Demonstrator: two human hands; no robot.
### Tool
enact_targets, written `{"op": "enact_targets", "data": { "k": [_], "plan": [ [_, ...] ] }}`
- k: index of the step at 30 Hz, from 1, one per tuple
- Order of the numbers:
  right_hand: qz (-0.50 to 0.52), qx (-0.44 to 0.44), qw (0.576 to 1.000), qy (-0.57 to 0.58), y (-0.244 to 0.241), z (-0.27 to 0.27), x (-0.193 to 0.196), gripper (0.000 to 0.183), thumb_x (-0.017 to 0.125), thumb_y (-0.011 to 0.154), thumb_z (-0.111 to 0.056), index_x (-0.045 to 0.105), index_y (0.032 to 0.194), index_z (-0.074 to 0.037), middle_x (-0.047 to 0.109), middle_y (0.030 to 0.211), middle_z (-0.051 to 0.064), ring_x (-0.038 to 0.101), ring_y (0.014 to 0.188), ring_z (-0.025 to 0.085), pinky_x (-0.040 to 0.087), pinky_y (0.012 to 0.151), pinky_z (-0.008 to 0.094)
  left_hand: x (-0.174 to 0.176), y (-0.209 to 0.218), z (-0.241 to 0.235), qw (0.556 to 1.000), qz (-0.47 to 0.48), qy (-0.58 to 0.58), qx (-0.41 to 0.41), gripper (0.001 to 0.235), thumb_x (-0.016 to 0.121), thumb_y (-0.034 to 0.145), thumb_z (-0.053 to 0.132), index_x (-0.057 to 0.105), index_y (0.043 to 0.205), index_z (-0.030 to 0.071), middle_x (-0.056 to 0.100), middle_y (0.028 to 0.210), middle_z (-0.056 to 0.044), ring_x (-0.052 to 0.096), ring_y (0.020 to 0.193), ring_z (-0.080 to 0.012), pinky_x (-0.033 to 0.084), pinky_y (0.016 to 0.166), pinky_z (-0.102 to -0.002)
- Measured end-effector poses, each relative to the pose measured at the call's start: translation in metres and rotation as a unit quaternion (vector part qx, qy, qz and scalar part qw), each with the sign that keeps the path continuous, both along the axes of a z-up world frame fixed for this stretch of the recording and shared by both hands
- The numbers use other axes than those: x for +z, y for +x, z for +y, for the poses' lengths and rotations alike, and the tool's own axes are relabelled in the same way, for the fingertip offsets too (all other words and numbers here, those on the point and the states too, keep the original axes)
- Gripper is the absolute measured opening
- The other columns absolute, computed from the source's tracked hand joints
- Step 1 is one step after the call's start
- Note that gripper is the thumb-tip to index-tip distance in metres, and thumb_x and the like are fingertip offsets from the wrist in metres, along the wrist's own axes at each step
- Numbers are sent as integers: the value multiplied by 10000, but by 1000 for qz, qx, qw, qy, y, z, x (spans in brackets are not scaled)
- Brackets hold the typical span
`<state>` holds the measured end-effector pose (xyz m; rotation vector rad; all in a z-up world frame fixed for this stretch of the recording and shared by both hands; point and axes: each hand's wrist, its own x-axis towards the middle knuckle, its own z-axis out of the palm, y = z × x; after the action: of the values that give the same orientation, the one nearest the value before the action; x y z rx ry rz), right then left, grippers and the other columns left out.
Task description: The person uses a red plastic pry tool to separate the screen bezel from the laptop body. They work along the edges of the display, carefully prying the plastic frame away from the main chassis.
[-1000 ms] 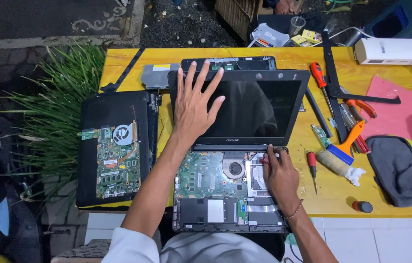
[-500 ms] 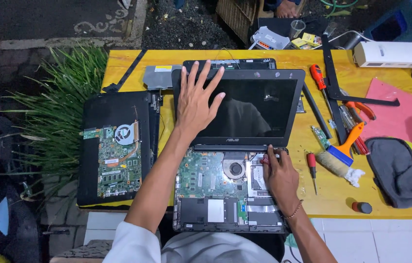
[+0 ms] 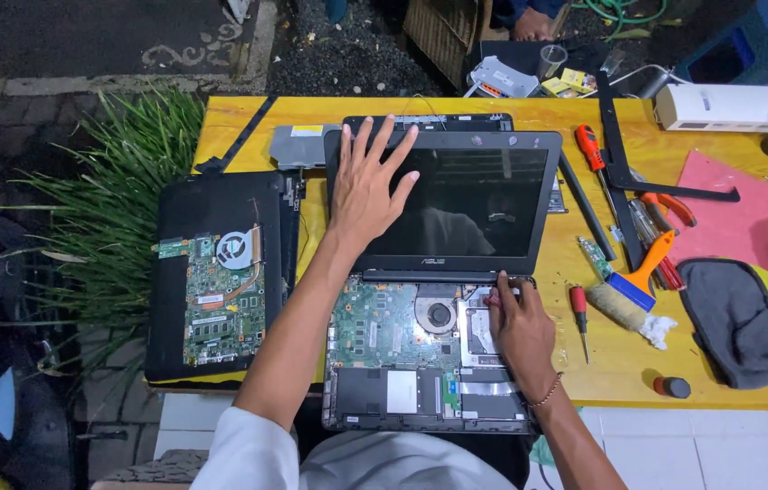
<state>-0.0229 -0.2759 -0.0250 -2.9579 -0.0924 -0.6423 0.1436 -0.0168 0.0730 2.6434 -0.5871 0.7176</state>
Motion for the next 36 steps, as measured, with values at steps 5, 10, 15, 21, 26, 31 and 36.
{"op": "enact_targets", "data": {
  "k": [5, 10, 15, 21, 26, 31, 36],
  "plan": [
    [5, -1, 1000, 3, 1, 1, 3, 325, 672, 984, -283, 751, 1288, -200, 693, 1085, 37, 708, 916, 187, 614, 634, 279, 3, -3, -1, 1000, 7, -4, -2, 537, 611, 1011, 382, 514, 1528, 274, 459, 1576, -147, 353, 1495, -392, 131, 1235, -612],
    [20, -10, 1000, 1, 1, 4, 6, 318, 654, 995, -301, 748, 1287, -214, 697, 1095, 36, 702, 915, 168, 606, 629, 249, 9, -13, 3, 1000, 13, -4, -13, 584, 655, 1002, 314, 478, 1557, 266, 365, 1642, -132, 256, 1541, -383, 87, 1247, -596],
    [16, -7, 1000, 3, 2, 2, 4, 337, 673, 980, -282, 741, 1299, -200, 692, 1113, 36, 711, 918, 186, 613, 622, 271, 10, -42, 6, 999, -28, 2, -29, 695, 751, 943, 157, 461, 1568, 246, 236, 1689, -134, 123, 1572, -364, 89, 1264, -567],
    [16, 4, 999, 27, 1, 4, 15, 335, 688, 961, -240, 750, 1281, -164, 693, 1092, 67, 710, 867, 202, 602, 601, 275, -99, -85, 15, 989, 11, -5, -144, 66, 676, 952, 247, 722, 971, 203, 563, 868, 27, 571, 827, -198, 498, 730, -340],
    [15, 2, 999, 38, 3, 4, 12, 336, 679, 967, -236, 745, 1289, -166, 687, 1098, 66, 710, 851, 199, 594, 588, 271, -113, -109, 23, 994, 72, 2, -79, 157, 643, 977, 315, 730, 924, 196, 584, 807, 30, 618, 777, -174, 533, 697, -302],
    [36, -2, 997, 67, 4, 4, 17, 339, 678, 968, -212, 738, 1298, -161, 677, 1104, 79, 715, 824, 198, 585, 601, 250, -79, -135, 12, 992, 120, -10, 32, 163, 703, 946, 257, 766, 1023, 128, 664, 948, -51, 669, 856, -226, 563, 771, -367],
    [71, -7, 991, 115, 5, 3, 18, 343, 656, 978, -185, 731, 1312, -163, 668, 1138, 92, 720, 869, 228, 596, 653, 289, -81, -134, 16, 991, 124, -45, 23, 166, 679, 970, 229, 793, 1036, 128, 672, 966, -68, 655, 882, -226, 549, 789, -349]
  ]
}}
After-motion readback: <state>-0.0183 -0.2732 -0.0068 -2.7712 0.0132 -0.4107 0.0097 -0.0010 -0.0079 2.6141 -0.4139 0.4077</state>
